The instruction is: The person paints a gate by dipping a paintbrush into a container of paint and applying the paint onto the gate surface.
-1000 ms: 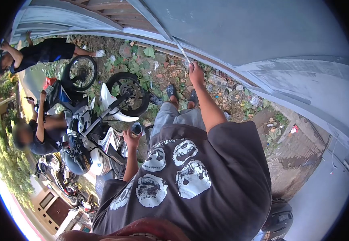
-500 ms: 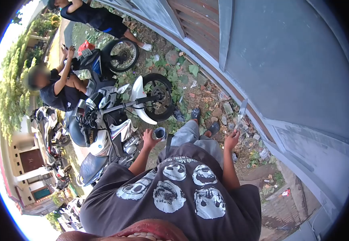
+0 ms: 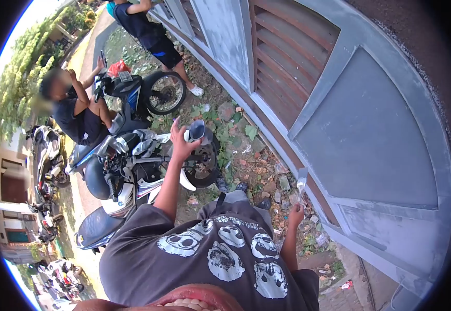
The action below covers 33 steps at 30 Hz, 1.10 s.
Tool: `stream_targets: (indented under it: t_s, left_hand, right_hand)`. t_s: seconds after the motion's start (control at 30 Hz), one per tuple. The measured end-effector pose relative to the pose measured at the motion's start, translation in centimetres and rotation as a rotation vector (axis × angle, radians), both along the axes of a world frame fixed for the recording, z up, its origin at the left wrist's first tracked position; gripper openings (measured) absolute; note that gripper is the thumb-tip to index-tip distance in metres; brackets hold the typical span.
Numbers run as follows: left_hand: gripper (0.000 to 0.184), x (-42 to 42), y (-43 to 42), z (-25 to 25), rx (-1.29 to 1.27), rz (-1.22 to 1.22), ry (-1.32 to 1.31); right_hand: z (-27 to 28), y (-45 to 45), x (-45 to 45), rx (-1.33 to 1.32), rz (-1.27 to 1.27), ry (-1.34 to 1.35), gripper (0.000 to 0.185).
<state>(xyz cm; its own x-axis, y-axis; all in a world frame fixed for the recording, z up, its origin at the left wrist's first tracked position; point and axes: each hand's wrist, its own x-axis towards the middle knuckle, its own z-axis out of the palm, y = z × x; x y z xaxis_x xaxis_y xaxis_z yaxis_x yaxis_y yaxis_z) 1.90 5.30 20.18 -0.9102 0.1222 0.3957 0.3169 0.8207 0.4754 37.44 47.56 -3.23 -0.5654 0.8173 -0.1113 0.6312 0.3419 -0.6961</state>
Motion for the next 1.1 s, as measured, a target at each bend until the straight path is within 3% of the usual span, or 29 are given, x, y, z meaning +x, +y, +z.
stream_targets:
  t_s: [0.13,0.2,0.23,0.3,0.4,0.47,0.6,0.67,0.7,0.77,0.87,0.9,0.93,1.0,1.1]
  left_hand:
    - [0.067,-14.1,-4.0,13.2,0.032,0.022,0.353]
    - [0.066,-21.9,-6.7,19.1,-0.019,0.018,0.523]
    - [0.067,-24.3,-7.5,22.3,-0.039,-0.005,0.541]
    - [0.077,-29.6,-9.4,26.5,-0.183,0.193,0.549]
    - [0.097,-36.2,-12.1,30.9,-0.244,0.282,0.446]
    - [0.095,-38.3,-12.6,32.0,-0.224,0.321,0.511]
    - [0.092,-42.5,-13.6,31.4,-0.214,0.313,0.544]
    - [0.09,-41.9,-13.3,31.0,-0.205,0.305,0.401]
    - [0.102,-40.1,-12.1,31.2,-0.195,0.288,0.359]
    - [0.102,-40.9,-12.4,30.0,-0.22,0.256,0.383]
    - [0.101,-40.5,-11.1,28.5,-0.254,0.227,0.376]
    - [0.1,-40.9,-11.4,28.1,-0.274,0.24,0.37]
    - [0.1,-40.3,-10.9,28.0,-0.279,0.241,0.365]
    - [0.099,-37.5,-9.3,28.3,-0.265,0.271,0.37]
    - [0.097,-38.3,-10.3,27.9,-0.268,0.233,0.469]
  right_hand:
    - [0.5,-0.6,-2.0,-0.092,-0.024,0.026,0.041]
    - [3.6,-1.8,-3.2,-0.038,-0.023,-0.019,0.041]
    - [3.6,-1.6,-3.4,-0.058,-0.013,-0.018,0.042]
    - [2.5,-2.7,-3.5,-0.086,-0.029,-0.013,0.043]
    - [2.6,-3.6,-4.5,0.097,-0.081,0.075,0.044]
    - [4.1,-5.0,-3.9,-0.072,-0.056,0.062,0.044]
    - [3.6,-5.8,-3.0,-0.026,-0.052,0.016,0.04]
    - [5.0,-5.9,-3.0,-0.032,-0.063,0.02,0.041]
    - [6.0,-6.3,-3.1,-0.058,-0.068,0.039,0.041]
    - [6.6,-6.3,-3.0,-0.063,-0.026,-0.01,0.04]
    - [6.4,-6.4,-3.1,-0.083,-0.037,0.025,0.04]
    - [2.0,-5.6,-2.3,-0.113,-0.05,0.044,0.047]
    - [1.9,-5.5,-1.5,-0.117,0.005,0.034,0.047]
    - [2.3,-5.3,-2.5,0.033,0.047,0.104,0.047]
    - [1.9,-4.7,-2.6,-0.164,0.124,0.007,0.048]
